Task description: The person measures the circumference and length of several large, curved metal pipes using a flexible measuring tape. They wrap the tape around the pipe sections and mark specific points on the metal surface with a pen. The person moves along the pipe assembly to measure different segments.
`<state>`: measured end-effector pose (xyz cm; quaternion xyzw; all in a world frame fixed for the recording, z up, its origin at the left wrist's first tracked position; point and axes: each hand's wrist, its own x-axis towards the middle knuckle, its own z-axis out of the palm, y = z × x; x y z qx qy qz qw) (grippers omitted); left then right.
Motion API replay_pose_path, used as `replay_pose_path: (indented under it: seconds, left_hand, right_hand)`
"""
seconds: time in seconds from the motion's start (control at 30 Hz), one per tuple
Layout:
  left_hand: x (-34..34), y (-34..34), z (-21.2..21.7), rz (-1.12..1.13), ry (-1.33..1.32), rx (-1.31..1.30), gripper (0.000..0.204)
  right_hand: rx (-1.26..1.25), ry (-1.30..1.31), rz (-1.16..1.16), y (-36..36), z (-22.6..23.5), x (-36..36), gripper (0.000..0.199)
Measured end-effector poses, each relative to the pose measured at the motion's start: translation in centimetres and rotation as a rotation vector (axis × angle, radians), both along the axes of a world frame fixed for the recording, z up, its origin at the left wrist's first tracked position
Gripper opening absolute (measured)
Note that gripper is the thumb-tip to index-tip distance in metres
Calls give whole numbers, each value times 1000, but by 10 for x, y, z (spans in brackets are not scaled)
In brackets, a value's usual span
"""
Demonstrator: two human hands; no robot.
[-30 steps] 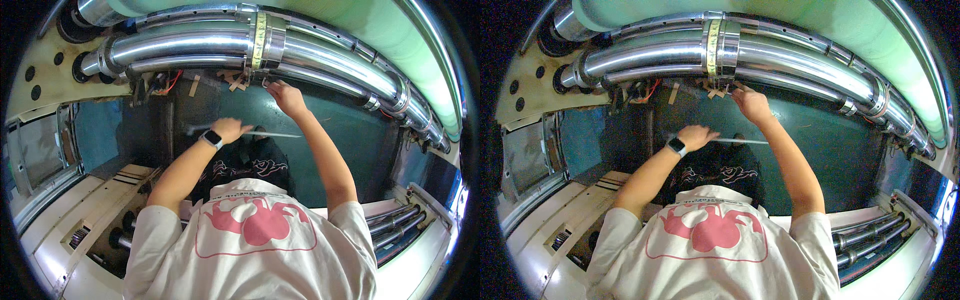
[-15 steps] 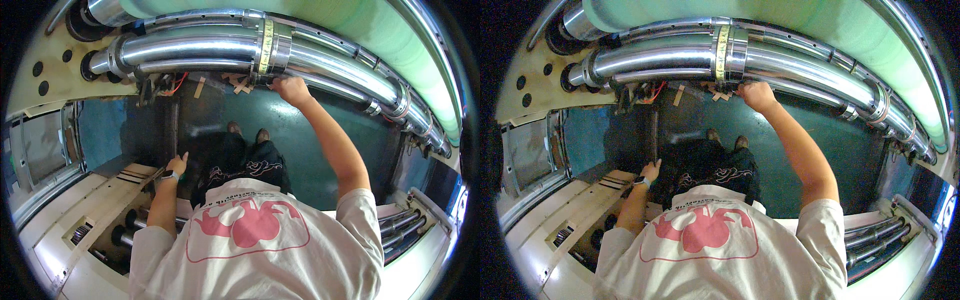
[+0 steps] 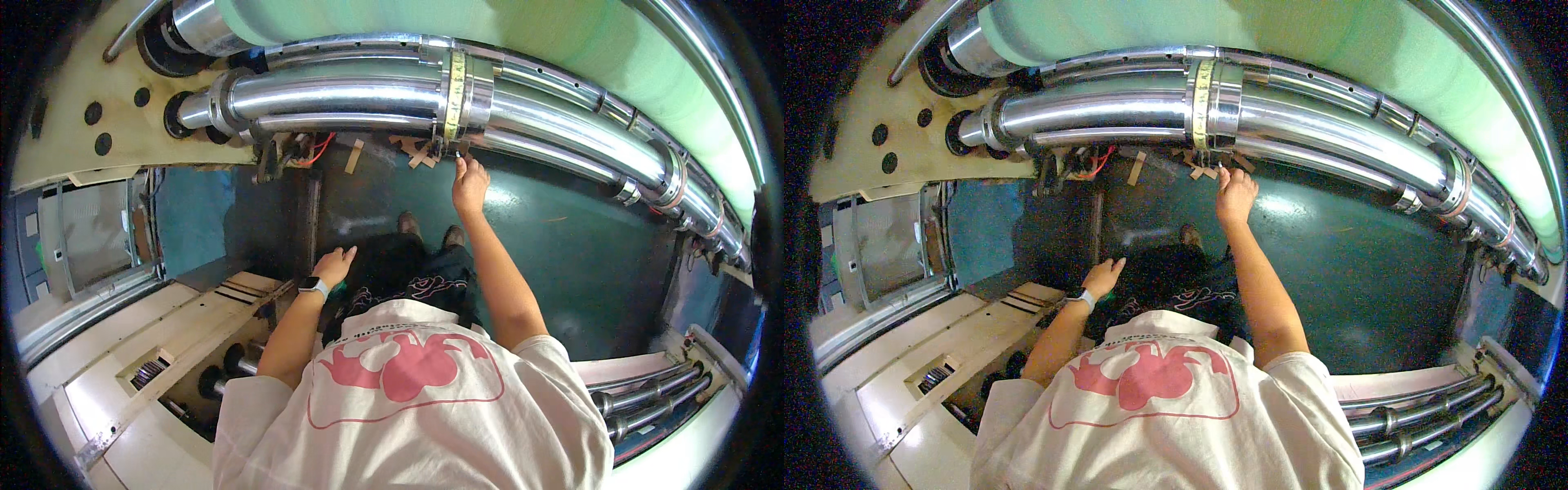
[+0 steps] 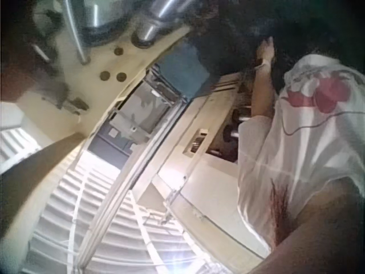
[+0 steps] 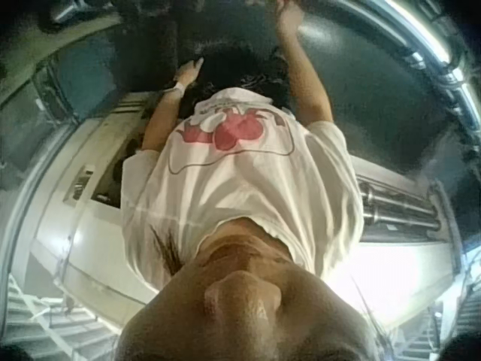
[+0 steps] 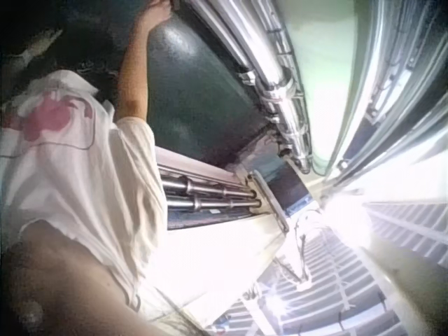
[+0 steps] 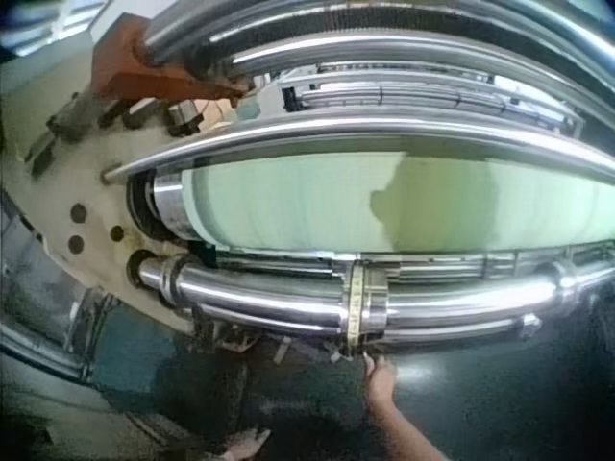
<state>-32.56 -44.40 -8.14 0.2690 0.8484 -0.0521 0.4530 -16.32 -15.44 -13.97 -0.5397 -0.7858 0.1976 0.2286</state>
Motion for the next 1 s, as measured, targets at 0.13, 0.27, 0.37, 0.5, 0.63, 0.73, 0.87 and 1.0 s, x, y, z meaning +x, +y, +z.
replay_pose_path:
  seconds: [0.13,0.27,0.37,0.5,0.63,0.73,0.87,1.0]
  left_hand:
    - [-7,-12,-1,53,37,11,63]
    - [-17,-49,-13,132,-14,-71,68]
    - [-17,-54,-1,95,82,-110,69]
    - [-31,-21,-15,-130,144,140,71]
    - [-26,72,29,-29,-31,244,58]
    - [-16,111,60,-70,-52,351,51]
    - [-18,87,39,-105,-40,363,51]
    - [-43,-1,-70,-163,103,155,59]
  right_hand:
    - [-209,131,47,3,1,7,40]
    - [-517,469,49,5,-2,16,31]
    - [-486,621,-12,-1,-9,5,32]
    - [-649,514,53,11,-9,15,37]
    - [-120,217,222,6,24,22,31]
    - [-101,151,344,5,42,50,24]
    - [-16,294,311,33,158,52,15]
    - [200,21,278,109,240,9,14]
